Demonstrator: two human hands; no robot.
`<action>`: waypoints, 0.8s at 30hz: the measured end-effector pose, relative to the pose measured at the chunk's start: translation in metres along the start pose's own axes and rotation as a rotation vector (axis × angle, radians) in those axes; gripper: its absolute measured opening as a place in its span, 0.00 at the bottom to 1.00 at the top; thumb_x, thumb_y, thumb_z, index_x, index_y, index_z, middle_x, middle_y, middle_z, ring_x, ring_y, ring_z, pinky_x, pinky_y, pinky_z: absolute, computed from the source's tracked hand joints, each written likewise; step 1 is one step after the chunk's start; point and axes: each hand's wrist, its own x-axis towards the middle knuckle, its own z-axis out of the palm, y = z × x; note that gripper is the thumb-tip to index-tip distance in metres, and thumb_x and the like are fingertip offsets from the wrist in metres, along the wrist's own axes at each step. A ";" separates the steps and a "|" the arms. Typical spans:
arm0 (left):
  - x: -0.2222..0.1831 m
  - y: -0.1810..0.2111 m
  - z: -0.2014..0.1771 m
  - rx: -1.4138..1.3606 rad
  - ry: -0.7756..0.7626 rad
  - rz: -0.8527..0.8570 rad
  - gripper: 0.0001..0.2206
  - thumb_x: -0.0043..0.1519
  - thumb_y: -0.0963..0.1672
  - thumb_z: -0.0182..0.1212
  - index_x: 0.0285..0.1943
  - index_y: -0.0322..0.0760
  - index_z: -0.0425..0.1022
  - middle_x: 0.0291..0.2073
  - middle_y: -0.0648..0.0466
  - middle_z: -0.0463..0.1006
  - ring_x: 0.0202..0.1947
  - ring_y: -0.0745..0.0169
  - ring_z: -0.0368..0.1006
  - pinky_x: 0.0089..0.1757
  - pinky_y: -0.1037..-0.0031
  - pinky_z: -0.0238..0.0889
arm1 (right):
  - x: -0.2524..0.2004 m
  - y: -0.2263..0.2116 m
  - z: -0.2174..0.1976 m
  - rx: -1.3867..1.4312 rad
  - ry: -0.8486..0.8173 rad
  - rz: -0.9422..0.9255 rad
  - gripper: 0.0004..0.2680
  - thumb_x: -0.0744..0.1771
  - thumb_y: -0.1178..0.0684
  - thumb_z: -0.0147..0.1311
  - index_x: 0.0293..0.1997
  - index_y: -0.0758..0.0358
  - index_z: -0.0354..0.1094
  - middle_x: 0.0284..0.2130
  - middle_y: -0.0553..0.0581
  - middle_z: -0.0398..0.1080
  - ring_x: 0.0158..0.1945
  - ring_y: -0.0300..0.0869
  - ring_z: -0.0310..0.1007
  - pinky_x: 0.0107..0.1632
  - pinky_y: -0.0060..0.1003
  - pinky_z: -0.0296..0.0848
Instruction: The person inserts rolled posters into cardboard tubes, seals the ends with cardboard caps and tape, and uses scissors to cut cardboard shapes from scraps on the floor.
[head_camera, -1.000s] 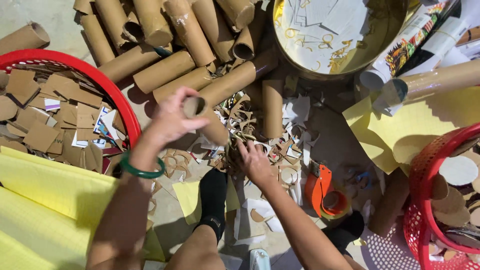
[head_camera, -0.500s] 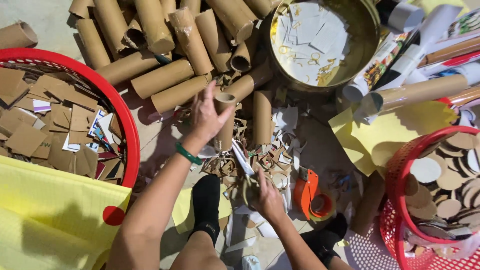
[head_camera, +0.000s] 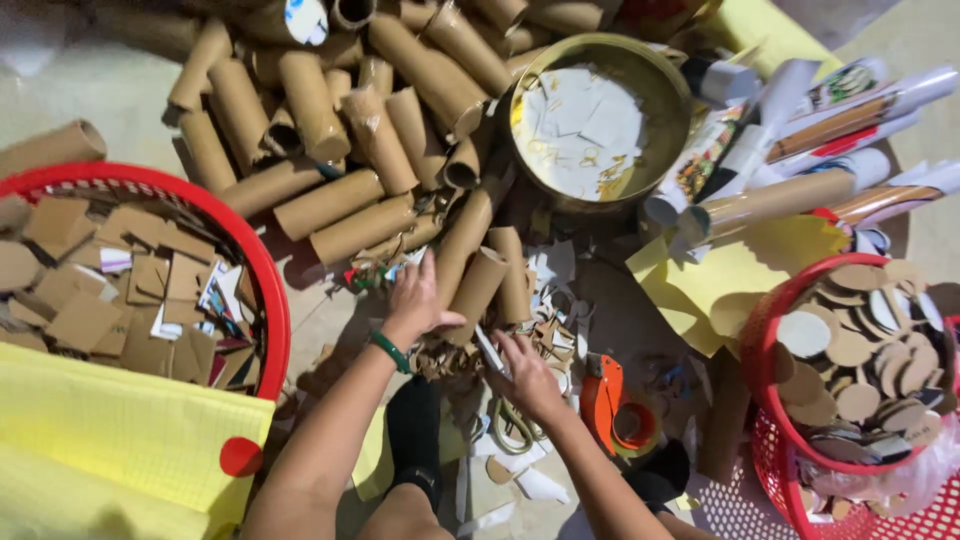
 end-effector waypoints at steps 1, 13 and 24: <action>0.014 -0.027 0.030 0.012 0.016 0.019 0.67 0.37 0.62 0.81 0.79 0.32 0.39 0.68 0.29 0.60 0.67 0.32 0.57 0.62 0.54 0.56 | 0.001 -0.001 -0.003 0.003 0.027 -0.003 0.29 0.62 0.52 0.63 0.71 0.52 0.52 0.63 0.66 0.59 0.56 0.61 0.69 0.56 0.51 0.71; -0.073 0.065 -0.123 -0.406 0.037 -0.133 0.36 0.47 0.53 0.73 0.63 0.36 0.65 0.50 0.39 0.80 0.50 0.42 0.79 0.52 0.59 0.71 | -0.005 -0.054 -0.136 -0.113 0.042 -0.331 0.23 0.65 0.45 0.62 0.68 0.51 0.59 0.62 0.62 0.63 0.56 0.57 0.73 0.57 0.49 0.73; -0.219 0.176 -0.270 0.125 0.535 0.324 0.25 0.54 0.54 0.70 0.51 0.34 0.72 0.44 0.36 0.78 0.47 0.36 0.75 0.48 0.53 0.69 | -0.097 -0.164 -0.256 -0.202 0.177 -0.694 0.29 0.63 0.50 0.66 0.71 0.60 0.54 0.53 0.63 0.68 0.54 0.54 0.73 0.55 0.45 0.75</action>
